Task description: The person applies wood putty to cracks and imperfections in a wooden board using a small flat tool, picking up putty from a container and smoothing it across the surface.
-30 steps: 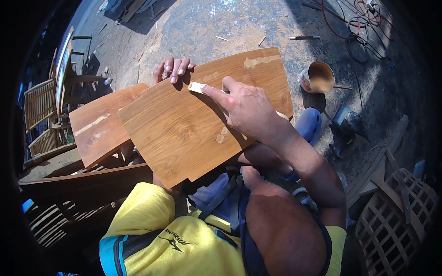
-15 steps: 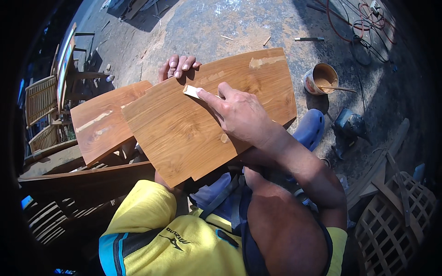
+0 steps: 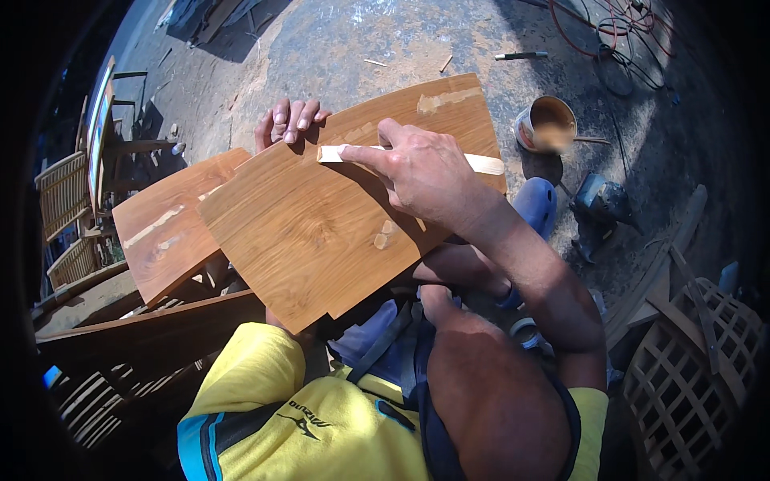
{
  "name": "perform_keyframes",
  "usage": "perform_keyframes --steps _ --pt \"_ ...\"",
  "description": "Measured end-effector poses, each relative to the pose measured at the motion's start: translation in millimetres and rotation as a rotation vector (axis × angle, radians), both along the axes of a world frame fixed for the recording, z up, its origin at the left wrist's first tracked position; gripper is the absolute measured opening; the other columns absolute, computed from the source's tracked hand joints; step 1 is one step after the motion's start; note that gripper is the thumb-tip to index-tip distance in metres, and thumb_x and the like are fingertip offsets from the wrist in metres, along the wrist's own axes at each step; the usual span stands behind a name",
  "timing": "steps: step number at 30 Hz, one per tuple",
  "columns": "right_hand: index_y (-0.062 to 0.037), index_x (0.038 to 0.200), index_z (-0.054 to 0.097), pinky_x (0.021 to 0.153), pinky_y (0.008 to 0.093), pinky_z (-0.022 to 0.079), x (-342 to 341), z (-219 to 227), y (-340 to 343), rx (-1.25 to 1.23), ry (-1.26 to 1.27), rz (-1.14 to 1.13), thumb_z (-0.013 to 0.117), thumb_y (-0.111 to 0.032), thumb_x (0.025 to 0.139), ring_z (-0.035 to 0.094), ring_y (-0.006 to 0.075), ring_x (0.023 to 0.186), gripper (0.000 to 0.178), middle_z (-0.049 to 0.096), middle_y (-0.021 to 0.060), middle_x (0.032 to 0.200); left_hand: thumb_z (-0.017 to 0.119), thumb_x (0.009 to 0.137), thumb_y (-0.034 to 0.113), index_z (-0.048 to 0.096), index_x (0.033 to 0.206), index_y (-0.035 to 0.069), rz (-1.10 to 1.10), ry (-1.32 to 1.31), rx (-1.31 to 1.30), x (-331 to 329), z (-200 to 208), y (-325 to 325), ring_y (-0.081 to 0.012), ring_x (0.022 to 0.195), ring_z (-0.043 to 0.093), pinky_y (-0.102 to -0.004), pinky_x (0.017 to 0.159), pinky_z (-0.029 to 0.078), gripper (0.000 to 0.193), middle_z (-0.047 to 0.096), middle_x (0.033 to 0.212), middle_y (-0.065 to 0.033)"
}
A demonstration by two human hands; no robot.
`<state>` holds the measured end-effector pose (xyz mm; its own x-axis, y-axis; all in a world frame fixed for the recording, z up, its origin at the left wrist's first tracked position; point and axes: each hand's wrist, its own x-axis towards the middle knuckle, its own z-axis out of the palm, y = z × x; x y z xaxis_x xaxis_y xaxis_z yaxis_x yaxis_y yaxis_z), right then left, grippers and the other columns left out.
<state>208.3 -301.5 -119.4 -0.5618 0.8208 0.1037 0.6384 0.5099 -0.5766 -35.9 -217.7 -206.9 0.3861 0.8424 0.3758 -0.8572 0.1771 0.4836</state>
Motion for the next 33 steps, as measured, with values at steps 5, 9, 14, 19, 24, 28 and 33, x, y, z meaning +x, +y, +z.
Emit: perform_keyframes --steps 5,9,14,19,24,28,33 --pt "-0.0262 0.13 0.071 0.08 0.0427 0.058 27.1 -15.1 9.1 0.006 -0.091 -0.092 0.07 -0.009 0.088 0.07 0.0279 0.096 0.045 0.061 0.0099 0.099 0.034 0.111 0.032 0.062 0.091 0.016 0.007 0.007 0.006 -1.7 2.2 -2.1 -0.0153 0.089 0.053 -0.0385 0.099 0.046 0.039 0.055 0.07 0.003" --pt "-0.0262 0.129 0.072 0.082 0.0442 0.058 49.3 -17.3 15.2 0.023 -0.19 -0.178 0.066 -0.015 0.093 0.071 0.0297 0.096 0.038 0.064 0.0107 0.103 0.033 0.111 0.031 0.062 0.091 0.016 0.006 0.003 -0.024 -3.1 0.7 -4.2 -0.0155 0.09 0.054 -0.0376 0.099 0.045 0.038 0.056 0.071 0.003" --pt "-0.0256 0.127 0.073 0.08 0.0443 0.058 38.6 -13.5 0.8 0.003 -0.034 -0.149 0.063 -0.02 0.098 0.072 0.0321 0.093 0.03 0.066 0.0137 0.105 0.033 0.11 0.031 0.06 0.091 0.017 -0.033 0.022 -0.001 -6.2 -6.5 2.4 -0.0148 0.091 0.053 -0.0373 0.1 0.042 0.035 0.055 0.07 0.0041" --pt "-0.0231 0.129 0.071 0.083 0.0459 0.057 56.4 -35.0 7.0 -0.044 -0.207 -0.246 0.061 -0.026 0.099 0.071 0.0333 0.094 0.031 0.066 0.0149 0.106 0.039 0.108 0.033 0.06 0.087 0.016 -0.042 -0.036 -0.086 -13.0 -10.7 4.1 -0.0152 0.091 0.054 -0.0364 0.098 0.042 0.034 0.058 0.071 0.0041" --pt "-0.0225 0.128 0.071 0.086 0.0465 0.057 56.1 -59.1 5.4 -0.02 -0.079 -0.302 0.06 -0.029 0.1 0.07 0.0327 0.098 0.031 0.068 0.0153 0.103 0.04 0.107 0.032 0.061 0.087 0.016 0.369 -0.206 -0.7 -13.3 -25.5 -0.8 -0.0165 0.093 0.055 -0.0372 0.099 0.042 0.034 0.059 0.071 0.0033" --pt "-0.0219 0.127 0.072 0.073 0.0456 0.055 77.2 -82.0 -12.6 0.101 -0.066 -0.319 0.067 -0.019 0.096 0.068 0.0332 0.083 0.031 0.065 0.0145 0.088 0.039 0.107 0.032 0.064 0.09 0.015 0.48 -0.744 -1.394 17.6 48.7 6.2 -0.0184 0.096 0.057 -0.0393 0.102 0.042 0.034 0.061 0.075 0.0023" --pt "-0.0207 0.125 0.074 0.069 0.0424 0.055 46.7 -39.2 -67.9 -0.289 0.229 -0.148 0.067 -0.018 0.093 0.066 0.0313 0.078 0.032 0.061 0.0107 0.087 0.033 0.108 0.033 0.066 0.095 0.014 0.135 -0.239 -0.514 -37.3 -39.9 23.0 -0.0209 0.098 0.057 -0.043 0.106 0.042 0.04 0.063 0.079 0.0011"
